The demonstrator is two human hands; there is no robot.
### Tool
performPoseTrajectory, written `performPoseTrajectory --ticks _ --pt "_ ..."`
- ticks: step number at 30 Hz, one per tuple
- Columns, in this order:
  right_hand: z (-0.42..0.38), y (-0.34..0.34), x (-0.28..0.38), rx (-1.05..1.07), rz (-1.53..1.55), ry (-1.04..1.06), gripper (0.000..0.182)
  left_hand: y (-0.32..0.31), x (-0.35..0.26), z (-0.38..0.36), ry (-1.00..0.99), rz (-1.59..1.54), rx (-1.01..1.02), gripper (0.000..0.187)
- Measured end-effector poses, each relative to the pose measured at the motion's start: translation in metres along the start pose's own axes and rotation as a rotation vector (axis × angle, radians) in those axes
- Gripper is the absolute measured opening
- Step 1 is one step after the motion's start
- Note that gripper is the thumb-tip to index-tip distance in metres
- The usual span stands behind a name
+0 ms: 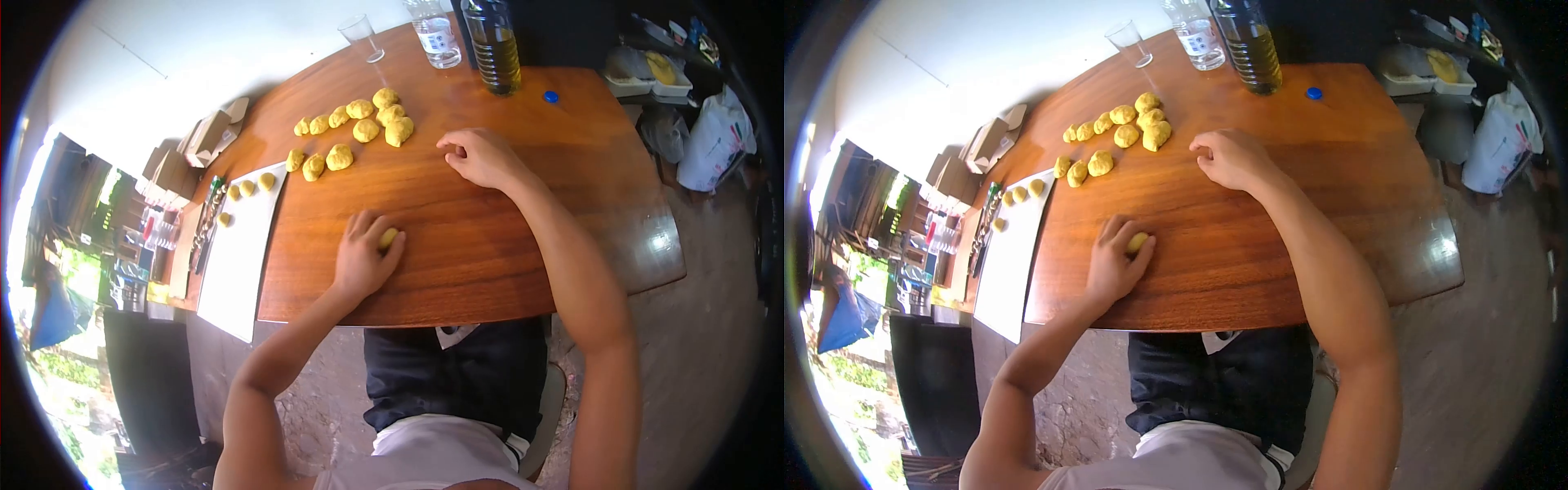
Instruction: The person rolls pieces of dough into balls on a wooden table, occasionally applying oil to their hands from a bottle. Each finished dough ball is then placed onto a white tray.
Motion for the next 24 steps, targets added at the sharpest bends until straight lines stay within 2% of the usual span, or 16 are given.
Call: performPoseTrajectory --ticks 2,4,6,8,9,13,18,21,24 --pt "0.001 -0.003 0.001 -0.03 -0.006 0.059 0.024 0.002 0.011 0.003 0.07 0.067 0.015 0.013" --pt "0.005 -0.01 -0.003 -0.013 -0.008 0.067 0.025 -0.011 0.035 0.021 0.147 0.026 -0.06 0.013" --pt "0.009 -0.009 -0.003 -0.016 -0.029 0.075 0.026 -0.025 0.028 0.038 0.152 -0.033 -0.075 0.014" --pt "0.004 -0.005 -0.002 -0.018 -0.029 0.066 0.026 -0.031 0.006 0.046 -0.026 -0.078 0.0 0.014" --pt "0.003 -0.004 -0.001 -0.016 -0.033 0.064 0.026 -0.027 -0.002 0.037 -0.051 -0.097 0.031 0.013" --pt "0.002 -0.001 0.0 -0.02 -0.007 0.031 0.026 0.001 -0.001 -0.006 -0.081 -0.048 -0.018 0.011" --pt "0.006 -0.009 -0.001 -0.004 -0.027 0.065 0.026 -0.019 0.029 0.034 0.038 0.013 -0.053 0.012" --pt "0.003 -0.002 0.001 -0.007 -0.033 0.038 0.025 -0.032 0.012 0.05 -0.087 -0.134 0.008 0.014" --pt "0.002 0.0 0.003 -0.023 -0.05 0.034 0.025 -0.015 -0.01 0.017 -0.076 -0.138 0.074 0.014"
Point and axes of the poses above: each hand's wrist, its own z-axis towards the middle knuckle, its own y-axis out of the back of the hand, x = y × z, the point moved 1 cm from there along z, towards the middle knuckle, and after that the axes turned 2 degrees about x, right-handed, at the moved point
